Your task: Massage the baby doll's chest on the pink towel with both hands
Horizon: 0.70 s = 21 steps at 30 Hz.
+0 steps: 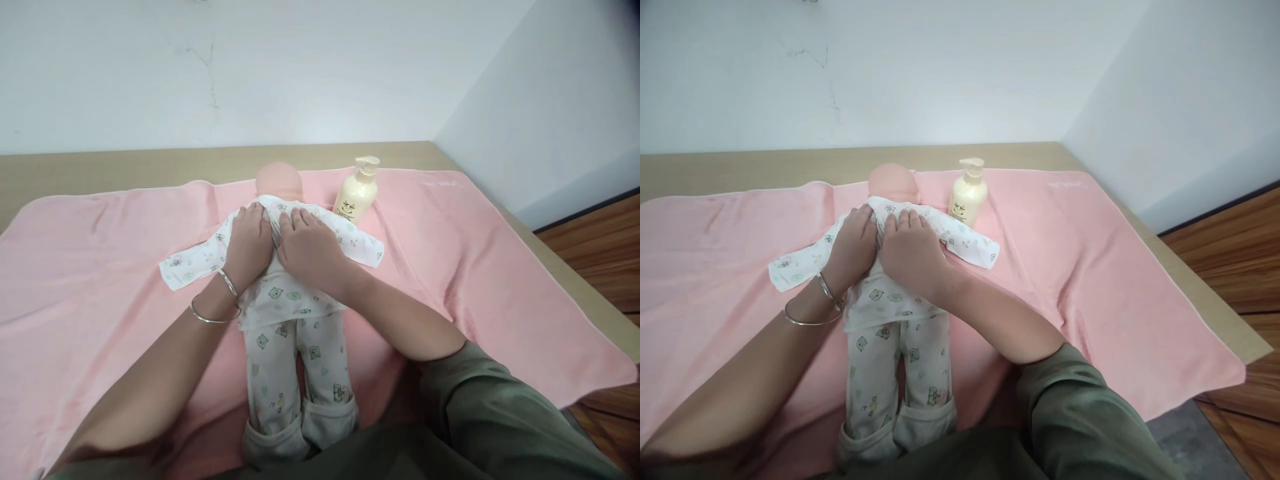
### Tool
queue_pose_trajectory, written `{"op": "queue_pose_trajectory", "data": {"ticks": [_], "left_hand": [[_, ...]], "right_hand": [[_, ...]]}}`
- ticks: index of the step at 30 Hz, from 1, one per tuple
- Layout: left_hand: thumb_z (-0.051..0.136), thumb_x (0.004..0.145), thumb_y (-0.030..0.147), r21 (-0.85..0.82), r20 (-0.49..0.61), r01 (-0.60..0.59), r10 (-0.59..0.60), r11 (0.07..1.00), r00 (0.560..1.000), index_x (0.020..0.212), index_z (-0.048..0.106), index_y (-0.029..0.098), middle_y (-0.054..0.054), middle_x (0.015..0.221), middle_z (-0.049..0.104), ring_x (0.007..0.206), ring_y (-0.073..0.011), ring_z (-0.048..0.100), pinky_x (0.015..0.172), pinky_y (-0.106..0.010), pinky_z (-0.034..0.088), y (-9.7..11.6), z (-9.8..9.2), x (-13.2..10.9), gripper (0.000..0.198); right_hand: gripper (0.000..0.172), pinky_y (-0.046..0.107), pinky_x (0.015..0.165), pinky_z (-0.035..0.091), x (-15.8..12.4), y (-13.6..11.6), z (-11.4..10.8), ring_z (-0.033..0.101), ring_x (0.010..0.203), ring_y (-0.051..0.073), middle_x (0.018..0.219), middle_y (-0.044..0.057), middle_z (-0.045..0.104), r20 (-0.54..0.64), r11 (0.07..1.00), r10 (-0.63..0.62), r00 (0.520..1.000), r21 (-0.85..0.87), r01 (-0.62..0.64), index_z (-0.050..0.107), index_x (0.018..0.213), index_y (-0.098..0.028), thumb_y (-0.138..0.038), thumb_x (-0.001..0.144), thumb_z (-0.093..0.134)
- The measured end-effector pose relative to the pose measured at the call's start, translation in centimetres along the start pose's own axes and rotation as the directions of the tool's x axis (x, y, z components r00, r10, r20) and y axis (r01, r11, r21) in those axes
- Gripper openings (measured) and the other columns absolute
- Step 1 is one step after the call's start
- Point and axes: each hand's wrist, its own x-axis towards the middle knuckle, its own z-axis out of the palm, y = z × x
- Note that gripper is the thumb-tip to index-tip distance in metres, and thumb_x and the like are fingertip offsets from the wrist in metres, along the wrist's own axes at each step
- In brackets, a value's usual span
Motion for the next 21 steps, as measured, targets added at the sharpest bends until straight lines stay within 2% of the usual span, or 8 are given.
{"op": "queue_pose_trajectory", "data": {"ticks": [4,8,11,14,18,21], "left_hand": [[0.023,0.102,0.023,0.116,0.014,-0.098,0.097,0.988,0.995,0.138,0.055,0.004,-0.025,0.149,0.058,0.151,-0.0370,0.045,0.133,-0.059,0.028,1.3,0.3,-1.6,0.052],[0.028,0.103,0.026,0.132,0.092,-0.106,0.094,0.986,0.991,0.150,0.048,0.001,-0.027,0.162,0.045,0.158,-0.0407,0.035,0.132,-0.063,0.028,2.9,-0.5,-3.1,0.057],[0.032,0.099,0.022,0.080,0.144,-0.079,0.067,0.994,0.987,0.144,0.056,0.004,-0.024,0.160,0.048,0.157,-0.0376,0.038,0.133,-0.059,0.030,3.2,-1.2,-2.7,0.054],[0.033,0.096,0.019,-0.022,0.143,-0.002,0.005,1.000,0.990,0.134,0.064,0.012,-0.017,0.157,0.054,0.154,-0.0335,0.041,0.134,-0.056,0.030,2.3,-1.3,-1.4,0.050],[0.032,0.094,0.018,-0.117,0.100,0.004,0.007,0.993,0.995,0.110,0.068,0.017,-0.014,0.141,0.065,0.143,-0.0300,0.053,0.135,-0.056,0.028,0.7,-0.5,0.0,0.039],[0.027,0.099,0.020,-0.036,0.020,-0.035,0.036,0.999,0.999,0.105,0.066,0.018,-0.016,0.131,0.068,0.143,-0.0320,0.052,0.132,-0.058,0.030,0.0,0.3,-0.1,0.039]], "right_hand": [[0.050,0.044,0.126,0.042,1.5,1.6,0.5,0.055,0.147,0.032,0.151,0.026,0.061,-0.035,0.996,-0.019,0.999,0.084,0.022,0.058,0.143,0.003,-0.016,0.107,0.030],[0.052,0.050,0.128,0.038,3.0,3.6,1.6,0.050,0.149,0.034,0.152,0.028,0.058,-0.045,0.992,-0.009,0.999,0.129,0.014,0.055,0.143,0.006,-0.017,0.108,0.025],[0.054,0.057,0.128,0.037,2.9,4.0,1.9,0.045,0.153,0.036,0.158,0.028,0.052,-0.044,0.991,-0.005,0.999,0.134,0.011,0.048,0.151,0.004,-0.022,0.109,0.026],[0.058,0.055,0.128,0.037,2.0,3.0,1.4,0.042,0.155,0.037,0.161,0.031,0.048,-0.014,0.995,-0.012,1.000,0.094,0.013,0.042,0.155,0.007,-0.026,0.110,0.027],[0.061,0.054,0.127,0.038,0.2,0.6,0.7,0.043,0.155,0.042,0.162,0.034,0.045,-0.006,1.000,-0.015,1.000,0.015,0.015,0.039,0.157,0.009,-0.028,0.110,0.032],[0.059,0.055,0.127,0.037,-0.6,-0.6,0.5,0.043,0.155,0.044,0.162,0.034,0.043,-0.005,1.000,0.007,1.000,-0.009,-0.007,0.041,0.158,0.007,-0.025,0.108,0.037]]}}
